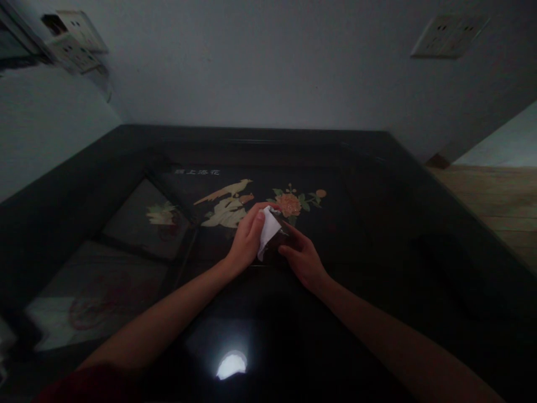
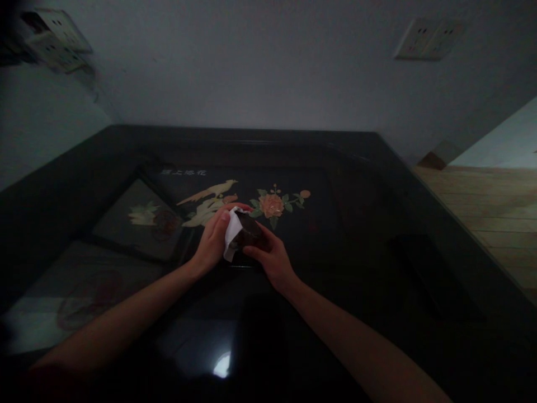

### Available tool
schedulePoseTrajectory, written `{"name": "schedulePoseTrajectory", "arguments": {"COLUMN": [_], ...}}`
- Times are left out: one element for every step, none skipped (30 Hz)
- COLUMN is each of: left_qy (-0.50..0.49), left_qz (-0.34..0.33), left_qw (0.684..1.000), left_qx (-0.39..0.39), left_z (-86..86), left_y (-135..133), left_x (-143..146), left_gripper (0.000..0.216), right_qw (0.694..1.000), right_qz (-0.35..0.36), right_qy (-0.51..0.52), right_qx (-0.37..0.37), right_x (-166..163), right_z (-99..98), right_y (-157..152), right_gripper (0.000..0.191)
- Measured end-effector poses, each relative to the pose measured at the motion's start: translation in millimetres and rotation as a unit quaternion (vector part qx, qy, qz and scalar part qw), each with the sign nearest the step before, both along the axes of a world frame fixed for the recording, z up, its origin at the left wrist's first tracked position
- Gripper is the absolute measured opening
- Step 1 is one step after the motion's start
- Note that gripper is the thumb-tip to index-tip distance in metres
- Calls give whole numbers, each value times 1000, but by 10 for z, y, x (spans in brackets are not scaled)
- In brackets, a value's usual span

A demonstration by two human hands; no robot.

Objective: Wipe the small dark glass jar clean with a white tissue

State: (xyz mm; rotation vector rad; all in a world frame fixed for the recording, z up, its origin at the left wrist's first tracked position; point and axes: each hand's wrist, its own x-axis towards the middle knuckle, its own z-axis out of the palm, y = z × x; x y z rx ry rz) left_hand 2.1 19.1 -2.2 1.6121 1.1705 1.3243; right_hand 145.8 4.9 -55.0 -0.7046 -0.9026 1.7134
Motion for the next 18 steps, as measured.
{"name": "schedulePoseTrajectory", "arguments": {"left_qy": [-9, -13, -8, 3, 20, 45, 78, 116, 157, 197, 233, 262, 283, 295, 299, 291, 274, 245], "left_qz": [7, 14, 19, 22, 25, 27, 29, 29, 25, 16, 4, -9, -22, -34, -43, -49, -54, -55], "left_qw": [1000, 999, 998, 998, 998, 998, 996, 990, 979, 962, 942, 922, 905, 894, 890, 895, 907, 925], "left_qx": [-28, -48, -60, -61, -49, -22, 20, 72, 131, 190, 243, 285, 316, 336, 342, 336, 316, 285], "left_z": [6, 12, 16, 18, 20, 20, 19, 15, 11, 5, -1, -6, -10, -10, -7, -1, 7, 18], "left_y": [9, 17, 22, 21, 13, 0, -18, -37, -56, -72, -82, -87, -87, -83, -76, -68, -59, -49], "left_x": [7, 13, 17, 20, 21, 21, 19, 17, 13, 8, 1, -8, -19, -29, -40, -48, -54, -57], "left_gripper": [42, 42, 42, 42, 42, 41, 40, 38, 35, 32, 30, 29, 29, 29, 29, 29, 29, 30], "right_qw": [1000, 1000, 1000, 1000, 1000, 1000, 1000, 1000, 999, 999, 999, 998, 998, 998, 998, 998, 998, 999], "right_qz": [-5, -9, -13, -16, -19, -21, -22, -24, -26, -30, -35, -39, -42, -44, -45, -42, -39, -36], "right_qy": [0, 0, 1, 1, -1, -4, -7, -12, -18, -25, -33, -40, -47, -51, -50, -45, -38, -32], "right_qx": [-1, -2, -3, -2, 1, 3, 5, 7, 10, 13, 16, 19, 21, 21, 19, 15, 9, 0], "right_x": [-3, -6, -8, -9, -9, -9, -8, -7, -6, -5, -5, -6, -8, -10, -13, -16, -18, -19], "right_z": [1, 2, 2, 1, 1, 2, 4, 7, 10, 14, 18, 22, 26, 29, 32, 36, 40, 44], "right_y": [3, 5, 7, 8, 8, 8, 7, 5, 3, 0, -2, -5, -7, -8, -8, -9, -9, -9], "right_gripper": [61, 61, 61, 61, 61, 61, 61, 61, 59, 58, 55, 53, 52, 51, 50, 51, 52, 54]}}
